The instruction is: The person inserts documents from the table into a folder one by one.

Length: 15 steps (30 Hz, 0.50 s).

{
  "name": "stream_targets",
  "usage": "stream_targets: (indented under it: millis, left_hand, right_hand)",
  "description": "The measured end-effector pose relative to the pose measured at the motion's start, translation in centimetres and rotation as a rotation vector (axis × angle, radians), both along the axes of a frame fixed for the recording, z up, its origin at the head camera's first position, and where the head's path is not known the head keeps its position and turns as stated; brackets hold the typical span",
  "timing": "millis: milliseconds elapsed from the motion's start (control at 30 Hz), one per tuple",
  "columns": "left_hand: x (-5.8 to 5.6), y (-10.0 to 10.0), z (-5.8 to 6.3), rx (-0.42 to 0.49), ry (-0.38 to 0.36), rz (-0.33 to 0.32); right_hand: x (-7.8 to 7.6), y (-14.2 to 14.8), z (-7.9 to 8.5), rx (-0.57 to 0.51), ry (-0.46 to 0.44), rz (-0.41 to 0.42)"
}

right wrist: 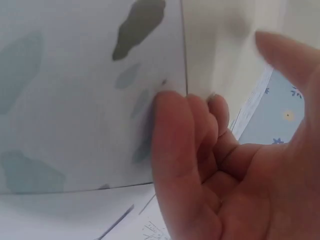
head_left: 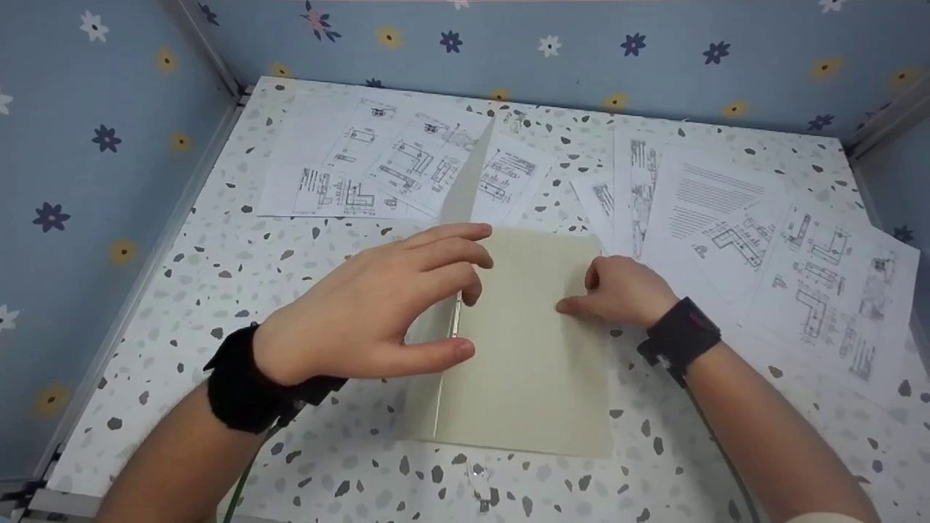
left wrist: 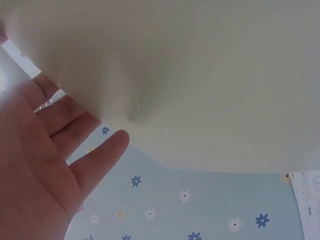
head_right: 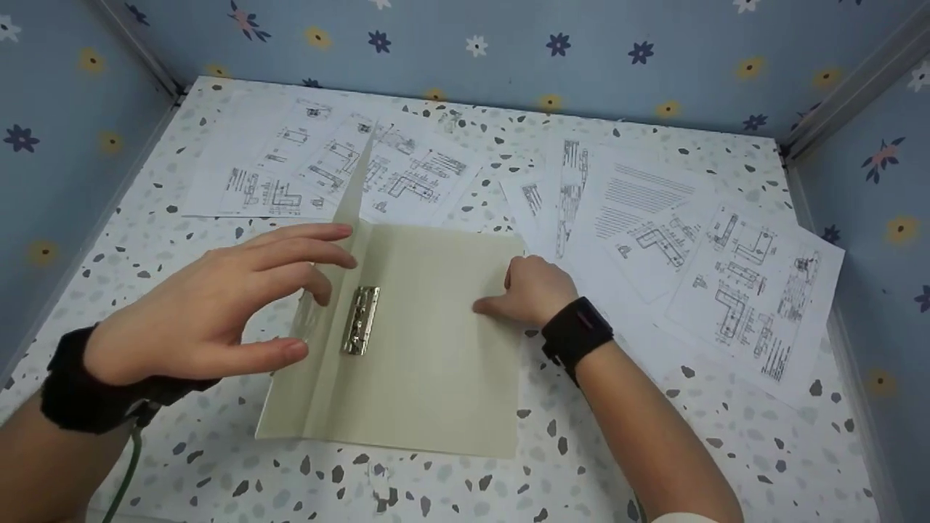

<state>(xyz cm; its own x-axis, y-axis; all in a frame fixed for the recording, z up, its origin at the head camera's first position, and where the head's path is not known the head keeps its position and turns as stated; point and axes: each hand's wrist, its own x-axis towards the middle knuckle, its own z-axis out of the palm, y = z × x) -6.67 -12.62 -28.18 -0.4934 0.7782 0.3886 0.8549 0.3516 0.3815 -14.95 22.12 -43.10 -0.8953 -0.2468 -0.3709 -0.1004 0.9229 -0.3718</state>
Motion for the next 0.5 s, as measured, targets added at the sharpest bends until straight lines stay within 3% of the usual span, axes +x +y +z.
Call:
stream_targets:
  millis: [233,500]
  left_hand:
    - [-0.1,-1.4,1.1,-0.054,-0.085,0.016]
    - [-0.2,-6.9,2.8,-0.201,-0.302,0.071]
  right_hand:
    - [0.4,-1.0,-0.3,0.017,0.029,-0.013]
    - [0.7,-1.2,0.2,0.060,0.036,0.015]
